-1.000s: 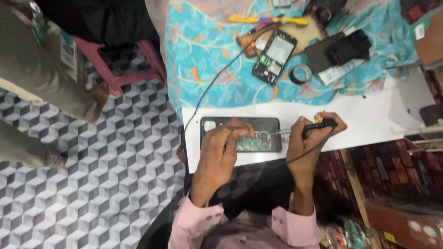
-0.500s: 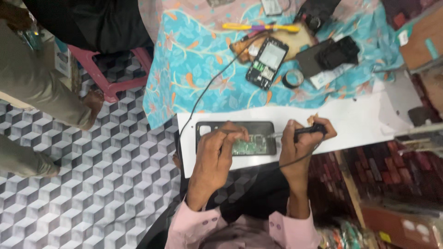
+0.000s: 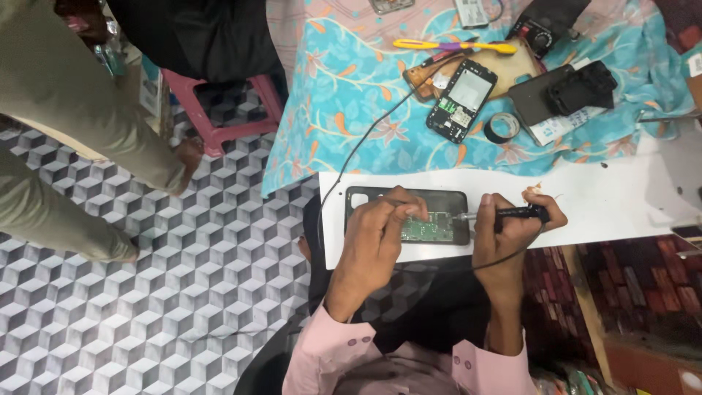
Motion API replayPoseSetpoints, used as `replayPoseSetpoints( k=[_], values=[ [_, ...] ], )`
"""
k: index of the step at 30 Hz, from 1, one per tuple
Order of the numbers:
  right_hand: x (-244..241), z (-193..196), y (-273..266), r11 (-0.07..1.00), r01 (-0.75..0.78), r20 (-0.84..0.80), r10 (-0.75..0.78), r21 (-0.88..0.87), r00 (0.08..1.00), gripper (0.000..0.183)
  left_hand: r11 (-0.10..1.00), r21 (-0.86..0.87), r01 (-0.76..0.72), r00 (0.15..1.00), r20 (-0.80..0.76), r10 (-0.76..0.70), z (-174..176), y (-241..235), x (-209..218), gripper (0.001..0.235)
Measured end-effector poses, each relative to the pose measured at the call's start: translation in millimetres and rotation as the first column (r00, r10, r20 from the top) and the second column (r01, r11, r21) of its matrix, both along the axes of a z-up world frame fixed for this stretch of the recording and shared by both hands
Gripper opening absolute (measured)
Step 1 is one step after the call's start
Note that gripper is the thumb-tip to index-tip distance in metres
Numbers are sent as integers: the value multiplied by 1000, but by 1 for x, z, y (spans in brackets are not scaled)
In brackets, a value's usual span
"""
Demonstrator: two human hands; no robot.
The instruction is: The person uses a soldering iron and tweezers to work on a smartphone motherboard placed on a white surface. The person repeatedly applies the soldering iron to various points on the circuit board while holding the board steady with the other hand.
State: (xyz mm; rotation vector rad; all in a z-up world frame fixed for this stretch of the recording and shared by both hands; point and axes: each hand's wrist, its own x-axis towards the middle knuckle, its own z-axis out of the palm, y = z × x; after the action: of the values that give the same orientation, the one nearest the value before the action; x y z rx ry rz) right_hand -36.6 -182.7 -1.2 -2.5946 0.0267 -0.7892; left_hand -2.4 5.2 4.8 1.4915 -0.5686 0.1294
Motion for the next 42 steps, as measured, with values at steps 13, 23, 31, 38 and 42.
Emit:
replayPoseSetpoints(
  k=[13, 23, 31, 38, 42],
  values=[
    [0, -21, -14, 945, -98, 28, 94, 312, 995, 28, 1000, -10, 22, 999, -25, -23, 1, 0, -1, 21],
    [-3, -20, -10, 985, -58, 5, 58, 161, 998, 37, 999, -38, 32, 997, -71, -34, 0, -2, -3, 29],
    [-1, -19, -11, 972, -38, -34, 47, 233, 998, 35, 1000, -4, 25, 998, -59, -25, 0, -3, 0, 30],
    [-3, -26, -14, 980, -12, 2, 12, 199, 1000, 32, 1000, -6, 21, 996, -84, -22, -6, -6, 0, 30],
    [-2, -28, -15, 978, -7, 12, 4, 210, 1000, 30, 999, -20, 30, 997, -66, -31, -7, -5, 0, 32]
  ],
)
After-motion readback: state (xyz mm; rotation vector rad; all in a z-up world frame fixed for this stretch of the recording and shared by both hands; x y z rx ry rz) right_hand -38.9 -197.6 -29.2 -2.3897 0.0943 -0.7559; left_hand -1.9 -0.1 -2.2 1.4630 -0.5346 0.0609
